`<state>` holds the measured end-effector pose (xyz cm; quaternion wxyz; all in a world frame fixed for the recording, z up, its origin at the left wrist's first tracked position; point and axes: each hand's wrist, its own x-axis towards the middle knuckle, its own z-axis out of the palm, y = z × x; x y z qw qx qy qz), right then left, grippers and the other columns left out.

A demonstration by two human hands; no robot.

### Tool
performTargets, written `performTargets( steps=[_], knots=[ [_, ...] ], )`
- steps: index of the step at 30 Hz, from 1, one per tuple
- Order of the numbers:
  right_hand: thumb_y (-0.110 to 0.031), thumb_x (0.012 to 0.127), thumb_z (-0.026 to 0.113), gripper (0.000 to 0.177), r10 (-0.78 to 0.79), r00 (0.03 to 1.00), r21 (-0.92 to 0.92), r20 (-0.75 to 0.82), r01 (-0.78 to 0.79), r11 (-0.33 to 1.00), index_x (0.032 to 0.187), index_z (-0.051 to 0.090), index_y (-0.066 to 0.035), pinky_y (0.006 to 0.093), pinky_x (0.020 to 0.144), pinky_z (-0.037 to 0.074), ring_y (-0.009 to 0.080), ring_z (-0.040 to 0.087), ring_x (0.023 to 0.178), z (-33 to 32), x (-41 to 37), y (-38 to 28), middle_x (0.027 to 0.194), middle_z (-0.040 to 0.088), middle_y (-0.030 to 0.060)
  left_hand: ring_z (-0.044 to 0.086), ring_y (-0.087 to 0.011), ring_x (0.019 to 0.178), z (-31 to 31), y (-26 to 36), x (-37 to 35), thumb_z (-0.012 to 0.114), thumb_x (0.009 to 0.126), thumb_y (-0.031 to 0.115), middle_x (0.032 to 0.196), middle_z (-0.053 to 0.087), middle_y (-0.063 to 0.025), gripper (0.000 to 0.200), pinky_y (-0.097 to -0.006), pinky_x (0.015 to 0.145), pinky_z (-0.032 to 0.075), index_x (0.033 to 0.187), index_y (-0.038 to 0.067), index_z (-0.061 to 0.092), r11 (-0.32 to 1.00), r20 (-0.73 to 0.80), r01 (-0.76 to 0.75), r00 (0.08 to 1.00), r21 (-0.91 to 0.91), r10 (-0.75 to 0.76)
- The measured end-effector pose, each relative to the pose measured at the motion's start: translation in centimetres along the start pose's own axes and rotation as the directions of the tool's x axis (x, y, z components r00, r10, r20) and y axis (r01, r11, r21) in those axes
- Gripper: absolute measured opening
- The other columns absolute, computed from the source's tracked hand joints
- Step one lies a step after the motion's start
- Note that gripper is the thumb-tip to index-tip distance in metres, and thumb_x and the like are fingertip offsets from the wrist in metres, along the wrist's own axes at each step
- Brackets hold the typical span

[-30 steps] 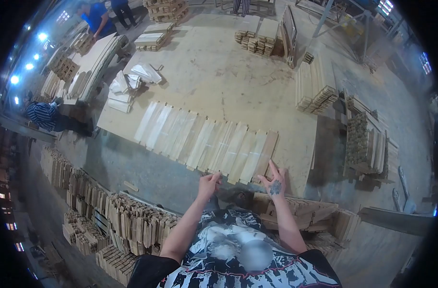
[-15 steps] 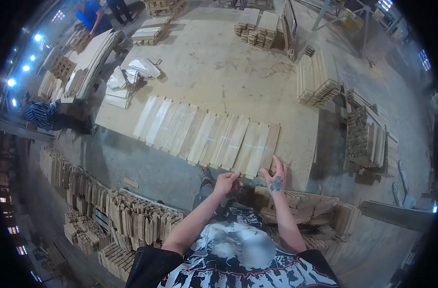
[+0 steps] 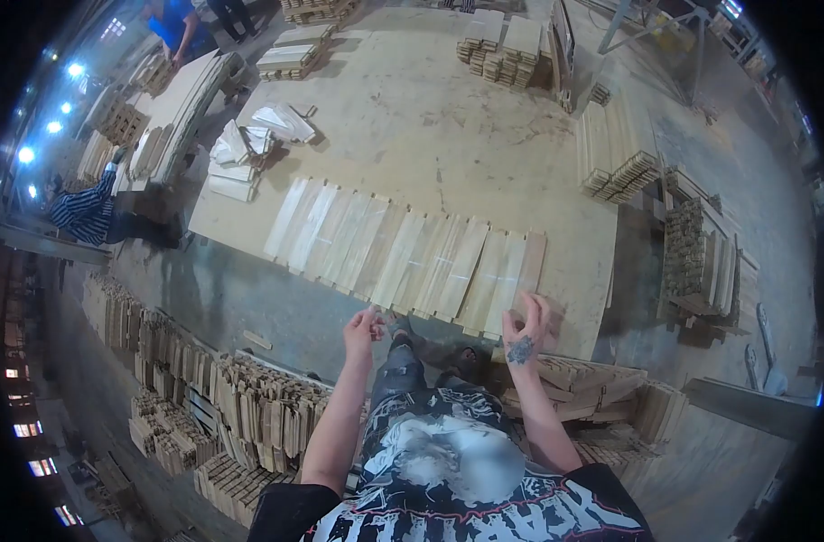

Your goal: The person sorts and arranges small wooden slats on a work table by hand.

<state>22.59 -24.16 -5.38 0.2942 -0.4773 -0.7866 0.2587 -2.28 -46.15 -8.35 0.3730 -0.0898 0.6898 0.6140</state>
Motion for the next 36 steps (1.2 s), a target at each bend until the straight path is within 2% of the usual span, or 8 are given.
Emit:
performTargets(
  steps=[5, 8, 12, 14, 21, 30, 33, 36],
  knots=[
    [-0.014, 0.085, 0.076, 0.045, -0.035, 0.986, 0.157, 0.161, 0.009, 0.988, 0.128, 0.065, -0.010, 0.0440, 0.098, 0.048, 0.0325, 0.062, 0.113, 0.9, 0.6, -2.8, 0.120, 0.063, 0.0144, 0.059, -0.0098, 0.060, 0.2, -0.6, 1.5, 0.066, 0.101, 0.031, 0.082, 0.071, -0.0063, 0.026, -0.0253, 0.056, 0.046, 0.097, 0.005, 0.067, 0.999, 0.058, -0.030, 0.998, -0.041, 0.033],
    [-0.015, 0.086, 0.076, 0.049, 0.014, 0.935, 0.318, 0.355, -0.134, 0.939, 0.132, 0.062, -0.009, 0.0410, 0.094, 0.052, 0.0308, 0.065, 0.109, 1.7, 0.4, -4.9, 0.121, 0.065, 0.0165, 0.060, -0.0098, 0.061, -0.4, -0.7, 1.5, 0.065, 0.102, 0.032, 0.082, 0.072, -0.0062, 0.027, -0.0256, 0.057, 0.047, 0.097, 0.006, 0.068, 1.000, 0.123, 0.014, 0.992, 0.007, -0.015],
    [-0.020, 0.088, 0.077, 0.058, 0.127, 0.897, 0.372, 0.424, -0.300, 0.879, 0.139, 0.055, -0.003, 0.0392, 0.097, 0.053, 0.0313, 0.065, 0.117, 4.2, -1.0, -7.0, 0.132, 0.063, 0.0192, 0.062, -0.0091, 0.065, -0.4, -0.4, 1.1, 0.063, 0.103, 0.036, 0.084, 0.074, -0.0047, 0.031, -0.0255, 0.060, 0.049, 0.104, 0.006, 0.071, 0.986, 0.333, 0.128, 0.930, 0.108, -0.157],
    [-0.020, 0.088, 0.077, 0.059, 0.151, 0.907, 0.361, 0.392, -0.303, 0.882, 0.139, 0.055, -0.003, 0.0393, 0.097, 0.053, 0.0321, 0.064, 0.118, 5.1, -1.5, -7.6, 0.132, 0.062, 0.0196, 0.064, -0.0083, 0.069, 0.5, 0.1, 0.5, 0.062, 0.103, 0.038, 0.087, 0.075, -0.0030, 0.034, -0.0255, 0.063, 0.050, 0.110, 0.007, 0.073, 0.970, 0.419, 0.167, 0.879, 0.175, -0.226],
    [-0.019, 0.089, 0.076, 0.061, 0.211, 0.904, 0.331, 0.371, -0.341, 0.880, 0.143, 0.051, -0.003, 0.0406, 0.100, 0.053, 0.0326, 0.063, 0.123, 5.6, -1.3, -9.8, 0.137, 0.059, 0.0207, 0.062, -0.0103, 0.066, 2.7, -0.5, 1.3, 0.067, 0.100, 0.034, 0.086, 0.075, -0.0042, 0.028, -0.0264, 0.064, 0.050, 0.095, 0.007, 0.072, 0.931, 0.555, 0.324, 0.750, 0.167, -0.360],
    [-0.017, 0.094, 0.073, 0.063, 0.337, 0.842, 0.383, 0.422, -0.502, 0.775, 0.149, 0.045, -0.004, 0.0435, 0.108, 0.049, 0.0350, 0.055, 0.134, 5.5, -1.8, -9.6, 0.146, 0.052, 0.0207, 0.061, -0.0120, 0.067, 3.2, 1.4, -1.1, 0.064, 0.101, 0.029, 0.085, 0.074, -0.0039, 0.023, -0.0275, 0.065, 0.049, 0.106, 0.007, 0.067, 0.902, 0.604, 0.432, 0.717, 0.006, -0.347],
    [-0.016, 0.095, 0.071, 0.062, 0.354, 0.833, 0.407, 0.426, -0.526, 0.747, 0.149, 0.045, -0.004, 0.0435, 0.107, 0.049, 0.0352, 0.054, 0.134, 5.4, -1.9, -9.7, 0.146, 0.052, 0.0207, 0.060, -0.0110, 0.066, 3.9, 3.5, -2.2, 0.064, 0.102, 0.030, 0.081, 0.072, -0.0024, 0.023, -0.0260, 0.065, 0.048, 0.102, 0.008, 0.067, 0.908, 0.581, 0.417, 0.732, 0.031, -0.356],
    [-0.014, 0.094, 0.071, 0.061, 0.348, 0.844, 0.421, 0.408, -0.512, 0.748, 0.149, 0.045, -0.004, 0.0436, 0.105, 0.051, 0.0339, 0.055, 0.133, 5.7, -2.0, -9.6, 0.145, 0.053, 0.0203, 0.057, -0.0084, 0.063, 4.6, 4.1, -1.8, 0.063, 0.103, 0.029, 0.076, 0.069, -0.0008, 0.023, -0.0233, 0.061, 0.044, 0.093, 0.009, 0.068, 0.947, 0.564, 0.278, 0.761, 0.164, -0.321]
  ],
)
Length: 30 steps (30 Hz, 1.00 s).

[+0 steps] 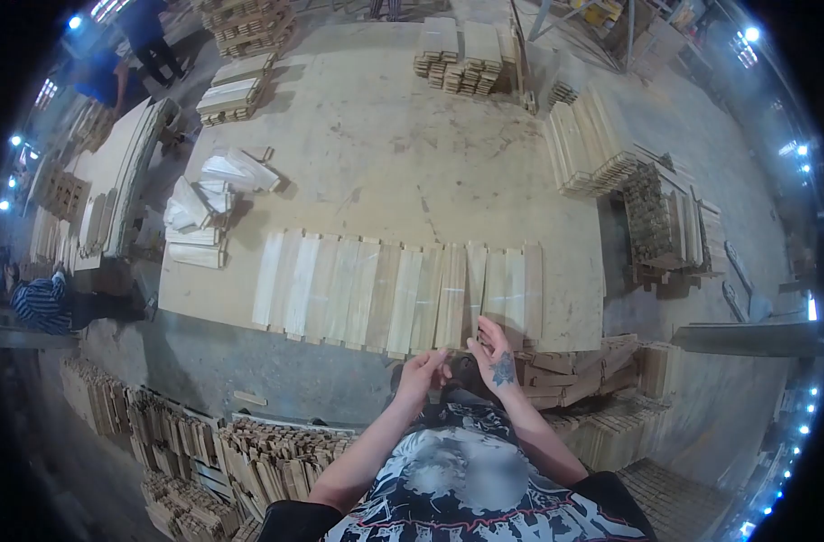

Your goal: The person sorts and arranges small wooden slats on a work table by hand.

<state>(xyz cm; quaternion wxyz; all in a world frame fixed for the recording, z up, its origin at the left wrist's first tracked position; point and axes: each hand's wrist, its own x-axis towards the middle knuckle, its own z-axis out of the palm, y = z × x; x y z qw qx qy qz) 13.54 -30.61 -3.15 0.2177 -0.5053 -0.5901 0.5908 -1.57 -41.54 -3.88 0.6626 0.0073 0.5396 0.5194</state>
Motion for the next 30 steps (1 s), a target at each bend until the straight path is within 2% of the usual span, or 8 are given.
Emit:
performTargets(
  steps=[8, 12, 16, 21, 24, 27, 28, 30],
  knots=[
    [-0.007, 0.085, 0.071, 0.058, -0.291, 0.957, -0.469, -0.014, 0.251, 0.847, 0.141, 0.052, -0.005, 0.0463, 0.106, 0.047, 0.0400, 0.052, 0.132, 1.3, 0.6, -1.5, 0.145, 0.051, 0.0214, 0.057, -0.0077, 0.065, -3.2, 7.9, -2.7, 0.062, 0.104, 0.026, 0.072, 0.065, -0.0008, 0.025, -0.0255, 0.061, 0.043, 0.086, 0.009, 0.065, 0.936, -0.117, -0.343, 0.930, 0.074, 0.350],
    [-0.008, 0.084, 0.071, 0.060, -0.408, 0.911, -0.620, 0.061, 0.355, 0.700, 0.140, 0.052, -0.008, 0.0462, 0.112, 0.043, 0.0396, 0.047, 0.137, 2.9, 1.8, -0.8, 0.150, 0.046, 0.0188, 0.056, -0.0083, 0.064, -12.7, 10.4, -3.7, 0.063, 0.104, 0.026, 0.072, 0.064, -0.0005, 0.023, -0.0251, 0.060, 0.043, 0.090, 0.008, 0.067, 0.798, -0.302, -0.557, 0.738, 0.230, 0.603],
    [-0.010, 0.083, 0.072, 0.060, -0.466, 0.879, -0.718, 0.097, 0.386, 0.579, 0.139, 0.054, -0.010, 0.0470, 0.112, 0.043, 0.0383, 0.041, 0.142, 4.4, 2.7, -0.7, 0.155, 0.041, 0.0176, 0.050, -0.0056, 0.062, -23.0, 14.3, -6.1, 0.063, 0.104, 0.026, 0.068, 0.059, 0.0030, 0.025, -0.0238, 0.058, 0.040, 0.087, 0.008, 0.068, 0.793, -0.474, -0.439, 0.639, 0.422, 0.606],
    [-0.010, 0.080, 0.073, 0.063, -0.417, 0.899, -0.707, -0.134, 0.208, 0.676, 0.139, 0.053, -0.011, 0.0516, 0.108, 0.044, 0.0424, 0.042, 0.139, 5.7, 2.9, -1.1, 0.152, 0.040, 0.0199, 0.053, -0.0048, 0.060, -34.9, 19.6, -6.6, 0.063, 0.103, 0.032, 0.067, 0.059, 0.0033, 0.029, -0.0226, 0.056, 0.039, 0.087, 0.008, 0.069, 0.821, -0.420, -0.291, 0.746, 0.492, 0.517],
    [-0.011, 0.080, 0.073, 0.064, -0.420, 0.887, -0.770, -0.193, 0.129, 0.625, 0.140, 0.051, -0.011, 0.0512, 0.104, 0.046, 0.0413, 0.046, 0.134, 6.2, 3.5, -1.5, 0.148, 0.041, 0.0194, 0.056, -0.0103, 0.057, -40.2, 21.3, -4.3, 0.065, 0.102, 0.034, 0.070, 0.063, -0.0021, 0.030, -0.0265, 0.058, 0.045, 0.091, 0.006, 0.068, 0.833, -0.577, -0.205, 0.636, 0.514, 0.513],
    [-0.010, 0.078, 0.072, 0.067, -0.375, 0.889, -0.778, -0.263, 0.035, 0.627, 0.142, 0.049, -0.011, 0.0524, 0.103, 0.045, 0.0419, 0.048, 0.129, 6.5, 3.6, -2.0, 0.143, 0.044, 0.0193, 0.063, -0.0151, 0.064, -43.8, 20.1, -1.5, 0.063, 0.102, 0.037, 0.076, 0.066, -0.0066, 0.037, -0.0294, 0.063, 0.050, 0.105, 0.001, 0.069, 0.508, -0.522, 0.121, 0.219, 0.853, 0.824],
    [-0.010, 0.078, 0.072, 0.068, -0.351, 0.890, -0.769, -0.290, 0.002, 0.639, 0.142, 0.049, -0.011, 0.0529, 0.103, 0.045, 0.0423, 0.048, 0.128, 6.6, 3.7, -2.1, 0.142, 0.045, 0.0193, 0.066, -0.0183, 0.076, -36.2, 22.2, -4.0, 0.061, 0.104, 0.035, 0.083, 0.068, -0.0112, 0.039, -0.0324, 0.071, 0.054, 0.117, -0.001, 0.067, 0.439, -0.509, 0.339, 0.154, 0.832, 0.847],
    [-0.008, 0.079, 0.073, 0.069, -0.279, 0.898, -0.748, -0.339, -0.078, 0.659, 0.144, 0.047, -0.011, 0.0496, 0.101, 0.048, 0.0384, 0.053, 0.123, 6.5, 4.0, -2.3, 0.136, 0.050, 0.0183, 0.065, -0.0166, 0.082, -32.9, 21.7, -3.2, 0.060, 0.104, 0.031, 0.088, 0.069, -0.0107, 0.035, -0.0319, 0.075, 0.053, 0.118, -0.001, 0.067, 0.502, -0.526, 0.157, 0.237, 0.850, 0.817]
  ],
)
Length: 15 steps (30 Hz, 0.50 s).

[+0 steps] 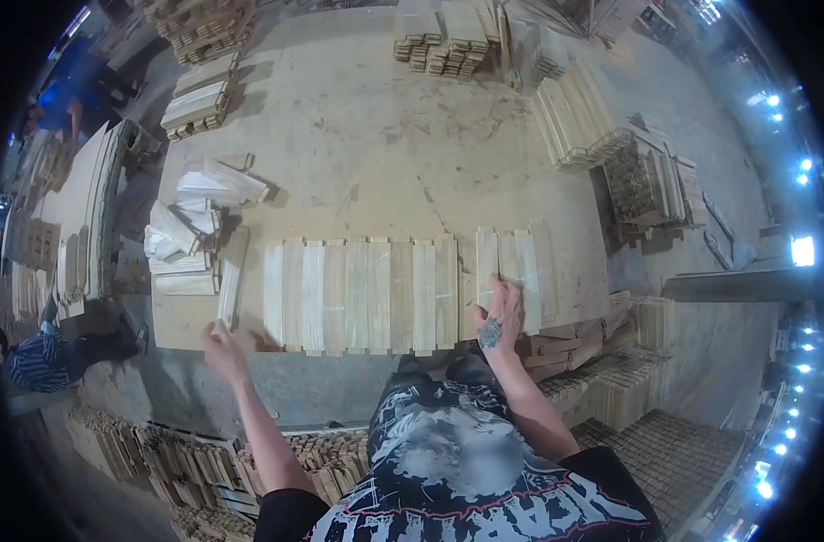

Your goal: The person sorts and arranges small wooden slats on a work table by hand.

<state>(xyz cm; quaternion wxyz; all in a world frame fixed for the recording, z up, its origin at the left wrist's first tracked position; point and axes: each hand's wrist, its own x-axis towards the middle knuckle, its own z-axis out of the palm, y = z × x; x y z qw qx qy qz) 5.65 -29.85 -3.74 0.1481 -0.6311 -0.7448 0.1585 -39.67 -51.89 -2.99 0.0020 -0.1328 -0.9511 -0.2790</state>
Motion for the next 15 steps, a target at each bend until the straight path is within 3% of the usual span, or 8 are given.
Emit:
performTargets(
  steps=[1, 3, 4, 7, 8, 10, 13, 15],
  knots=[
    [-0.008, 0.080, 0.073, 0.070, 0.035, 0.999, -0.003, 0.018, -0.035, 0.999, 0.144, 0.046, -0.010, 0.0479, 0.100, 0.049, 0.0364, 0.056, 0.120, 0.0, 0.1, -0.1, 0.133, 0.053, 0.0178, 0.065, -0.0158, 0.085, 0.3, 0.8, -1.1, 0.060, 0.104, 0.029, 0.091, 0.070, -0.0105, 0.033, -0.0317, 0.077, 0.053, 0.118, 0.000, 0.067, 0.996, 0.040, 0.013, 0.999, -0.093, -0.009],
    [-0.006, 0.081, 0.075, 0.073, 0.114, 0.982, 0.419, 0.151, -0.168, 0.892, 0.147, 0.044, -0.010, 0.0428, 0.091, 0.054, 0.0290, 0.062, 0.109, 1.4, -0.1, 1.4, 0.127, 0.056, 0.0167, 0.063, -0.0137, 0.087, 3.3, 2.1, -5.0, 0.058, 0.105, 0.024, 0.095, 0.070, -0.0083, 0.030, -0.0313, 0.079, 0.052, 0.120, 0.000, 0.067, 0.902, 0.148, -0.089, 0.975, -0.423, 0.166],
    [-0.005, 0.082, 0.076, 0.074, 0.125, 0.964, 0.595, 0.235, -0.244, 0.766, 0.148, 0.043, -0.009, 0.0402, 0.087, 0.056, 0.0253, 0.065, 0.103, 2.2, -0.1, 1.7, 0.124, 0.058, 0.0162, 0.067, -0.0229, 0.091, 2.6, 6.7, -8.3, 0.057, 0.103, 0.024, 0.101, 0.072, -0.0138, 0.029, -0.0392, 0.083, 0.053, 0.116, 0.000, 0.067, 0.885, 0.239, -0.035, 0.957, -0.463, 0.163],
    [-0.005, 0.081, 0.079, 0.078, 0.213, 0.801, 0.736, 0.559, -0.598, 0.319, 0.150, 0.042, -0.007, 0.0331, 0.086, 0.056, 0.0169, 0.064, 0.098, -1.4, -0.6, -3.4, 0.116, 0.062, 0.0114, 0.070, -0.0205, 0.087, 4.6, 12.0, -15.5, 0.061, 0.101, 0.023, 0.095, 0.074, -0.0129, 0.026, -0.0367, 0.079, 0.055, 0.109, 0.000, 0.072, 0.838, 0.556, 0.072, 0.779, -0.540, 0.291],
    [-0.005, 0.082, 0.079, 0.078, 0.091, 0.832, 0.768, 0.547, -0.542, 0.341, 0.150, 0.042, -0.007, 0.0341, 0.088, 0.056, 0.0180, 0.064, 0.099, -0.9, -1.4, -3.9, 0.117, 0.062, 0.0112, 0.070, -0.0199, 0.083, 5.7, 13.2, -17.5, 0.061, 0.101, 0.022, 0.093, 0.074, -0.0148, 0.027, -0.0364, 0.073, 0.055, 0.113, 0.000, 0.071, 0.820, 0.568, 0.015, 0.729, -0.572, 0.383],
    [-0.007, 0.081, 0.081, 0.079, -0.046, 0.862, 0.761, 0.505, -0.420, 0.495, 0.150, 0.043, -0.009, 0.0327, 0.089, 0.055, 0.0177, 0.063, 0.101, -0.9, -2.8, -6.9, 0.116, 0.062, 0.0099, 0.069, -0.0188, 0.082, 4.6, 17.1, -20.4, 0.063, 0.100, 0.023, 0.090, 0.073, -0.0160, 0.029, -0.0354, 0.072, 0.054, 0.116, -0.001, 0.068, 0.684, 0.647, 0.253, 0.644, -0.685, 0.409],
    [-0.012, 0.078, 0.084, 0.083, -0.308, 0.851, 0.736, 0.425, -0.127, 0.665, 0.150, 0.044, -0.009, 0.0325, 0.090, 0.053, 0.0179, 0.062, 0.104, -2.0, -3.7, -11.3, 0.119, 0.062, 0.0095, 0.067, -0.0170, 0.078, 3.6, 16.8, -19.5, 0.065, 0.098, 0.024, 0.086, 0.071, -0.0150, 0.030, -0.0344, 0.067, 0.052, 0.114, -0.001, 0.066, 0.778, 0.608, 0.134, 0.710, -0.613, 0.357],
    [-0.013, 0.081, 0.083, 0.081, -0.393, 0.806, 0.752, 0.443, -0.095, 0.652, 0.151, 0.043, -0.009, 0.0339, 0.089, 0.053, 0.0197, 0.062, 0.106, -1.9, -3.8, -11.7, 0.122, 0.061, 0.0106, 0.056, -0.0148, 0.069, 4.9, 12.7, -15.9, 0.067, 0.096, 0.025, 0.075, 0.061, -0.0100, 0.027, -0.0347, 0.060, 0.045, 0.101, 0.000, 0.063, 0.843, 0.586, 0.117, 0.768, -0.524, 0.257]
  ],
)
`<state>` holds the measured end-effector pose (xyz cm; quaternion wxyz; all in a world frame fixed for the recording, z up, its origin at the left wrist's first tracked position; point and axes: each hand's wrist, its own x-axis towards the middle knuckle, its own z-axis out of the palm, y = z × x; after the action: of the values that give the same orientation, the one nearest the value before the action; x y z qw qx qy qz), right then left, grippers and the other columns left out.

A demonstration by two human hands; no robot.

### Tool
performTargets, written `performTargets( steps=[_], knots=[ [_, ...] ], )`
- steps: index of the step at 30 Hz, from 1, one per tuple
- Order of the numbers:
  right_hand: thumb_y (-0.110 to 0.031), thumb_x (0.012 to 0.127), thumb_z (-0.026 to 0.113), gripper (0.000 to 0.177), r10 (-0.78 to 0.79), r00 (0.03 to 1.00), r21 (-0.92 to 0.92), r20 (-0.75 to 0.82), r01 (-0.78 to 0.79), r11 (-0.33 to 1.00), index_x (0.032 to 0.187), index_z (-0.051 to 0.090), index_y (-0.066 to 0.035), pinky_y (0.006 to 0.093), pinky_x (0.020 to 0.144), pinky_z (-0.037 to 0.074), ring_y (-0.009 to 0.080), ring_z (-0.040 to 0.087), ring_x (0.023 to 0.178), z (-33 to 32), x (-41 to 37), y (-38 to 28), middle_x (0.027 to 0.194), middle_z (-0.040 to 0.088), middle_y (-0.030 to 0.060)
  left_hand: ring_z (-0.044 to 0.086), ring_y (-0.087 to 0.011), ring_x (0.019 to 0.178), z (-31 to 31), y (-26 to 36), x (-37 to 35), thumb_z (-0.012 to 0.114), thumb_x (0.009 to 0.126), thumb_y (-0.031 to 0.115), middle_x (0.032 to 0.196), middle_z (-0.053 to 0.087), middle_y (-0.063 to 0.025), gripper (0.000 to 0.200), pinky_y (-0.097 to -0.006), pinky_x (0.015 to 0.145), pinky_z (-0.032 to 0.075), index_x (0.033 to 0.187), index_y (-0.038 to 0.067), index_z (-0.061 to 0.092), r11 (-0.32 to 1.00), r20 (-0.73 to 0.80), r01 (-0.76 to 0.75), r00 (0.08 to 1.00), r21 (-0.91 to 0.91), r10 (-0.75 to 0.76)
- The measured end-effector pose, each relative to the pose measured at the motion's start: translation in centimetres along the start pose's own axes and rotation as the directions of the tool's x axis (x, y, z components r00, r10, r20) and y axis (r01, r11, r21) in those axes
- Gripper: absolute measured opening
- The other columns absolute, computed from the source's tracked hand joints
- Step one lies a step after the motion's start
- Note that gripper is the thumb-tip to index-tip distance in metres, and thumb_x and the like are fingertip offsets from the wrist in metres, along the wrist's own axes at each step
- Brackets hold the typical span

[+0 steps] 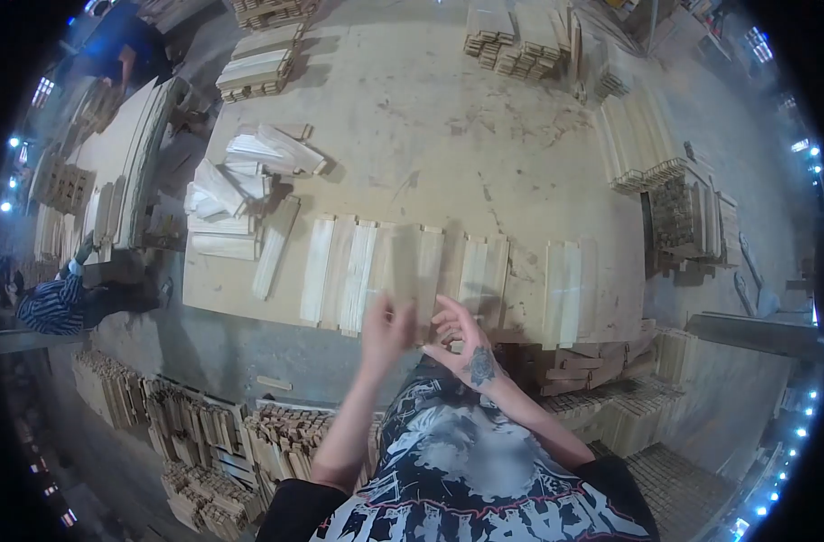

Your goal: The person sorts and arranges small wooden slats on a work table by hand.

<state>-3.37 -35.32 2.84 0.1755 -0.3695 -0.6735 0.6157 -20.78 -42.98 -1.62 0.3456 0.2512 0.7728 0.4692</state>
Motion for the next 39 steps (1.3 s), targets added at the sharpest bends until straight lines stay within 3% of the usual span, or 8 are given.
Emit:
performTargets(
  steps=[7, 10, 11, 17, 31, 34, 36, 39],
  knots=[
    [-0.011, 0.086, 0.078, 0.062, 0.169, 0.985, 0.039, -0.046, -0.167, 0.985, 0.143, 0.053, -0.009, 0.0346, 0.087, 0.054, 0.0214, 0.062, 0.107, -2.7, -1.4, 3.3, 0.126, 0.061, 0.0127, 0.055, -0.0120, 0.071, -15.8, -6.3, 7.4, 0.067, 0.095, 0.020, 0.081, 0.062, -0.0064, 0.028, -0.0320, 0.064, 0.046, 0.116, 0.002, 0.065, 0.944, -0.376, -0.053, 0.909, 0.325, 0.181],
    [-0.011, 0.084, 0.079, 0.060, 0.097, 0.966, -0.144, -0.240, -0.134, 0.980, 0.140, 0.055, -0.009, 0.0356, 0.088, 0.054, 0.0220, 0.061, 0.110, -4.3, -2.5, 5.5, 0.127, 0.059, 0.0125, 0.061, -0.0234, 0.076, -17.6, -7.8, 9.4, 0.069, 0.095, 0.020, 0.090, 0.064, -0.0130, 0.033, -0.0388, 0.070, 0.049, 0.122, 0.002, 0.065, 0.744, -0.278, -0.201, 0.840, 0.637, 0.465],
    [-0.011, 0.084, 0.079, 0.059, 0.106, 0.950, -0.161, -0.293, -0.158, 0.974, 0.138, 0.056, -0.009, 0.0376, 0.090, 0.054, 0.0231, 0.060, 0.112, -4.7, -2.7, 5.5, 0.128, 0.057, 0.0121, 0.061, -0.0332, 0.087, -17.2, -7.7, 9.6, 0.070, 0.095, 0.020, 0.098, 0.061, -0.0168, 0.034, -0.0449, 0.078, 0.049, 0.126, 0.005, 0.066, 0.817, -0.323, -0.043, 0.905, 0.575, 0.276],
    [-0.015, 0.085, 0.079, 0.064, 0.040, 0.947, -0.245, -0.318, -0.123, 0.962, 0.143, 0.053, -0.008, 0.0393, 0.096, 0.054, 0.0279, 0.060, 0.119, -5.8, -3.6, 7.0, 0.134, 0.055, 0.0150, 0.059, -0.0361, 0.093, -14.8, -7.7, 9.2, 0.072, 0.093, 0.018, 0.101, 0.058, -0.0158, 0.034, -0.0468, 0.082, 0.049, 0.126, 0.010, 0.068, 0.583, -0.282, -0.065, 0.829, 0.810, 0.483],
    [-0.014, 0.085, 0.078, 0.066, 0.121, 0.932, -0.308, -0.342, -0.233, 0.922, 0.145, 0.050, -0.008, 0.0406, 0.100, 0.053, 0.0312, 0.056, 0.127, -8.1, -6.1, 7.2, 0.144, 0.051, 0.0166, 0.059, -0.0355, 0.102, -9.8, -6.8, 6.3, 0.069, 0.096, 0.018, 0.108, 0.059, -0.0178, 0.036, -0.0437, 0.089, 0.048, 0.127, 0.001, 0.067, 0.753, -0.324, -0.058, 0.879, 0.655, 0.349],
    [-0.014, 0.085, 0.078, 0.066, 0.168, 0.935, -0.242, -0.313, -0.249, 0.938, 0.145, 0.050, -0.008, 0.0414, 0.100, 0.052, 0.0311, 0.056, 0.127, -9.2, -6.5, 7.6, 0.145, 0.052, 0.0166, 0.058, -0.0352, 0.103, -8.0, -4.4, 2.7, 0.068, 0.097, 0.018, 0.108, 0.059, -0.0188, 0.031, -0.0425, 0.089, 0.048, 0.121, -0.001, 0.068, 0.601, -0.360, -0.069, 0.744, 0.796, 0.562],
    [-0.014, 0.086, 0.078, 0.067, 0.176, 0.935, -0.235, -0.307, -0.253, 0.939, 0.146, 0.050, -0.008, 0.0415, 0.100, 0.052, 0.0310, 0.056, 0.127, -9.4, -6.6, 7.5, 0.145, 0.052, 0.0165, 0.060, -0.0344, 0.094, -6.1, -5.2, -1.4, 0.068, 0.098, 0.020, 0.098, 0.062, -0.0182, 0.026, -0.0408, 0.084, 0.048, 0.111, -0.003, 0.069, 0.683, -0.463, -0.020, 0.721, 0.730, 0.516],
    [-0.015, 0.086, 0.078, 0.067, 0.171, 0.940, -0.224, -0.294, -0.242, 0.944, 0.146, 0.050, -0.007, 0.0416, 0.101, 0.052, 0.0308, 0.056, 0.127, -9.5, -6.6, 7.4, 0.145, 0.052, 0.0167, 0.058, -0.0259, 0.069, -0.8, -10.3, -7.1, 0.068, 0.099, 0.023, 0.077, 0.064, -0.0072, 0.024, -0.0369, 0.068, 0.047, 0.099, -0.001, 0.069, 0.959, -0.458, 0.105, 0.889, 0.263, 0.028]
  ],
)
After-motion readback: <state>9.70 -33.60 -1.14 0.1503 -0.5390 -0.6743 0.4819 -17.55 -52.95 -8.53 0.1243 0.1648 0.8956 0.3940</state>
